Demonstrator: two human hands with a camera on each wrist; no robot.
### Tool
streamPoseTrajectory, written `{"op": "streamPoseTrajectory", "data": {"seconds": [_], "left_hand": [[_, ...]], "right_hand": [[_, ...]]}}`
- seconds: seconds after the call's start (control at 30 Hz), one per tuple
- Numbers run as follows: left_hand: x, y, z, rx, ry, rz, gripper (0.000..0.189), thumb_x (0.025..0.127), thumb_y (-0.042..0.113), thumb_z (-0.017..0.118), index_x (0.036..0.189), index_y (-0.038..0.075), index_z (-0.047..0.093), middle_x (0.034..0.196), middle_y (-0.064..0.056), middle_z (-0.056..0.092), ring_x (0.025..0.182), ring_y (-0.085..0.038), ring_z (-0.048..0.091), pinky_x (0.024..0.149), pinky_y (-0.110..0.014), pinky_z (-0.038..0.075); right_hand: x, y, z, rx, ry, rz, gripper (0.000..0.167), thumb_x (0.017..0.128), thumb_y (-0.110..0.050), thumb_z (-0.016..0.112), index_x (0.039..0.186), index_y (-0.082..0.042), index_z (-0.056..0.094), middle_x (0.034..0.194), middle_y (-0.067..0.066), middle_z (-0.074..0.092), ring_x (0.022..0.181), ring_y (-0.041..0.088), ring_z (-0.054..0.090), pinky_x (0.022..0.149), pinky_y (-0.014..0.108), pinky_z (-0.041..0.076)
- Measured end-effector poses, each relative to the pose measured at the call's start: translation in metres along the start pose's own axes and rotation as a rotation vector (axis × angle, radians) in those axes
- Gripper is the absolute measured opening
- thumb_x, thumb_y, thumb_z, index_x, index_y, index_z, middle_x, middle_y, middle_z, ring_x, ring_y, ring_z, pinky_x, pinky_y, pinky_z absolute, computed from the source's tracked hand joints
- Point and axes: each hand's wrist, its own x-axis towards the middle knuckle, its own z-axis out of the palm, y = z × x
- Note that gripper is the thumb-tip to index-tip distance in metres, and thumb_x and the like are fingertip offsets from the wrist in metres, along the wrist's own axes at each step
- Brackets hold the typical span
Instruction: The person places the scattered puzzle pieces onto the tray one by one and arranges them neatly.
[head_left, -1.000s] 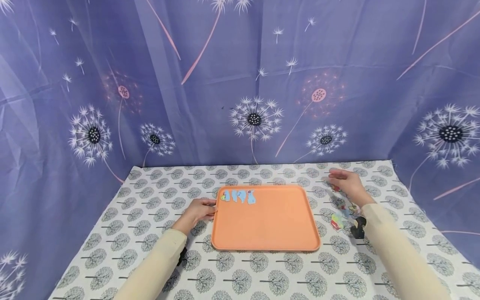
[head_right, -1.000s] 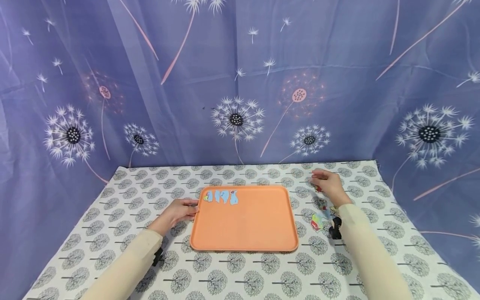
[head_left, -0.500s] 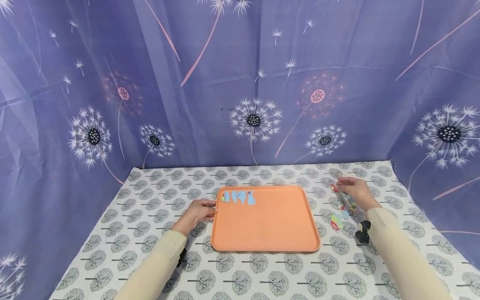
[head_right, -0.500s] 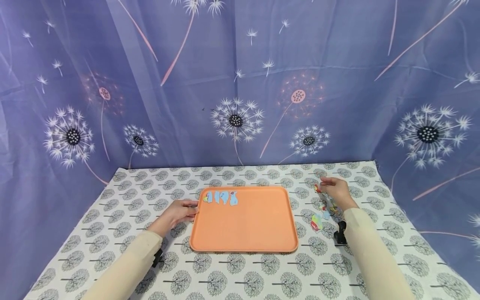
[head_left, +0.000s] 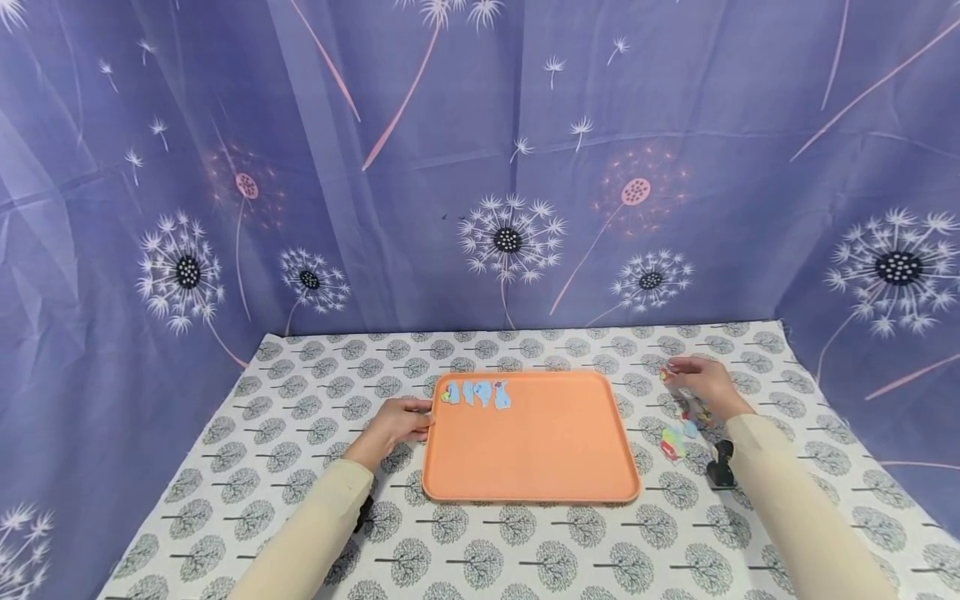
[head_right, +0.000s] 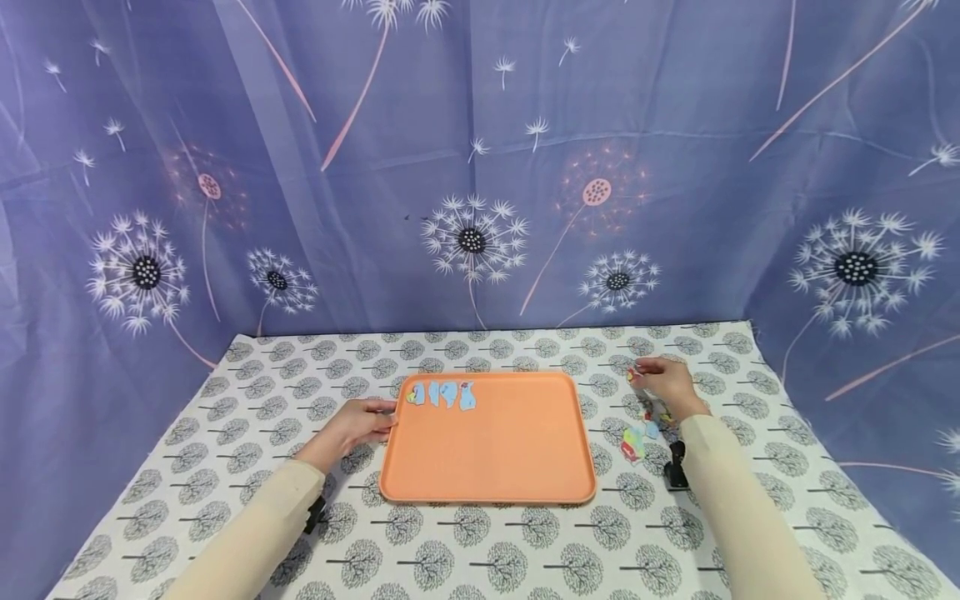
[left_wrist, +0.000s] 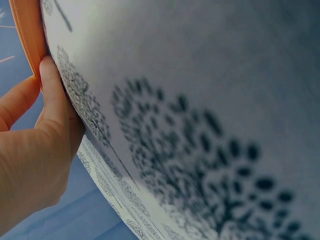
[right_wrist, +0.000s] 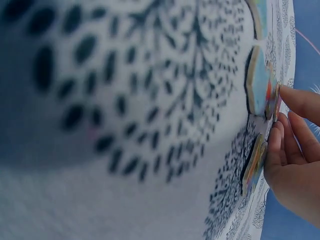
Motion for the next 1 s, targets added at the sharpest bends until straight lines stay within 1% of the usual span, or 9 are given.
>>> {"op": "streamPoseTrajectory", "data": {"seconds": [0.23, 0.37, 0.5, 0.63, 0.67, 0.73, 0.8, 0.93, 1.0], "left_hand": [[0.0008, 0.0008, 0.0003, 0.004, 0.002, -0.017, 0.037, 0.087, 0.0, 0.067, 0.124, -0.004, 0.06, 0.091, -0.015, 0.066, 0.069, -0.014, 0.064, 0.07, -0.026, 0.062], [0.0004, 0.0017, 0.0003, -0.006, 0.002, -0.025, 0.037, 0.087, 0.0, 0.067, 0.123, -0.004, 0.061, 0.09, -0.014, 0.066, 0.069, -0.014, 0.063, 0.069, -0.026, 0.062], [0.0007, 0.0003, -0.0003, -0.018, -0.007, -0.011, 0.037, 0.087, -0.002, 0.066, 0.124, -0.006, 0.06, 0.088, -0.014, 0.066, 0.067, -0.014, 0.063, 0.068, -0.026, 0.062], [0.0011, -0.0004, -0.0003, -0.017, -0.004, -0.006, 0.037, 0.087, -0.002, 0.066, 0.124, -0.005, 0.06, 0.089, -0.015, 0.067, 0.067, -0.014, 0.063, 0.068, -0.026, 0.062], [0.0008, -0.0002, -0.0004, -0.017, -0.003, -0.005, 0.037, 0.087, -0.002, 0.066, 0.124, -0.005, 0.06, 0.089, -0.015, 0.067, 0.068, -0.015, 0.064, 0.069, -0.026, 0.062], [-0.0004, 0.0004, -0.0006, -0.012, -0.003, 0.0, 0.037, 0.087, -0.001, 0.067, 0.123, -0.005, 0.061, 0.089, -0.016, 0.067, 0.069, -0.015, 0.064, 0.069, -0.026, 0.062], [-0.0025, 0.0014, -0.0015, -0.013, -0.014, 0.011, 0.037, 0.087, -0.001, 0.067, 0.122, -0.006, 0.061, 0.088, -0.016, 0.066, 0.069, -0.017, 0.065, 0.068, -0.026, 0.062], [-0.0042, 0.0023, -0.002, -0.01, -0.02, 0.012, 0.036, 0.087, -0.001, 0.067, 0.122, -0.006, 0.061, 0.087, -0.016, 0.066, 0.069, -0.017, 0.065, 0.068, -0.026, 0.062], [-0.0031, 0.0022, -0.0018, -0.01, -0.016, 0.009, 0.036, 0.087, -0.002, 0.067, 0.122, -0.006, 0.061, 0.088, -0.016, 0.066, 0.069, -0.016, 0.064, 0.068, -0.026, 0.062]], "right_hand": [[0.0025, 0.0011, 0.0024, -0.028, 0.008, -0.013, 0.058, 0.092, -0.011, 0.061, 0.141, 0.009, 0.038, 0.137, 0.033, 0.042, 0.122, 0.047, 0.045, 0.1, 0.058, 0.045], [0.0031, 0.002, 0.0042, -0.028, 0.014, 0.0, 0.057, 0.091, -0.013, 0.063, 0.14, 0.008, 0.041, 0.134, 0.032, 0.045, 0.119, 0.045, 0.048, 0.096, 0.054, 0.05], [0.002, 0.0018, 0.0044, -0.006, 0.007, 0.01, 0.054, 0.092, -0.013, 0.062, 0.139, 0.007, 0.044, 0.131, 0.031, 0.047, 0.114, 0.041, 0.052, 0.083, 0.042, 0.057], [0.0008, 0.0006, 0.0035, 0.003, 0.013, 0.01, 0.051, 0.092, -0.012, 0.06, 0.137, 0.006, 0.046, 0.124, 0.027, 0.05, 0.103, 0.033, 0.056, 0.069, 0.028, 0.055], [0.0004, 0.0001, 0.0032, -0.002, 0.014, 0.007, 0.05, 0.091, -0.011, 0.06, 0.137, 0.005, 0.047, 0.122, 0.025, 0.05, 0.101, 0.031, 0.056, 0.068, 0.026, 0.054], [0.0001, -0.0008, 0.0027, 0.01, 0.017, 0.005, 0.05, 0.09, -0.011, 0.06, 0.136, 0.005, 0.048, 0.121, 0.023, 0.051, 0.098, 0.027, 0.056, 0.065, 0.029, 0.056], [0.0002, -0.0014, 0.0015, 0.013, 0.013, -0.006, 0.049, 0.091, -0.01, 0.061, 0.135, 0.005, 0.048, 0.121, 0.024, 0.053, 0.096, 0.024, 0.058, 0.066, 0.031, 0.058], [0.0008, -0.0021, -0.0017, 0.001, 0.007, -0.036, 0.046, 0.092, -0.01, 0.061, 0.134, 0.006, 0.049, 0.12, 0.026, 0.058, 0.088, 0.013, 0.063, 0.072, 0.029, 0.059], [0.0004, -0.003, -0.0034, -0.004, 0.0, -0.038, 0.048, 0.093, -0.011, 0.061, 0.135, 0.006, 0.048, 0.122, 0.027, 0.058, 0.086, 0.012, 0.064, 0.073, 0.028, 0.059]]}}
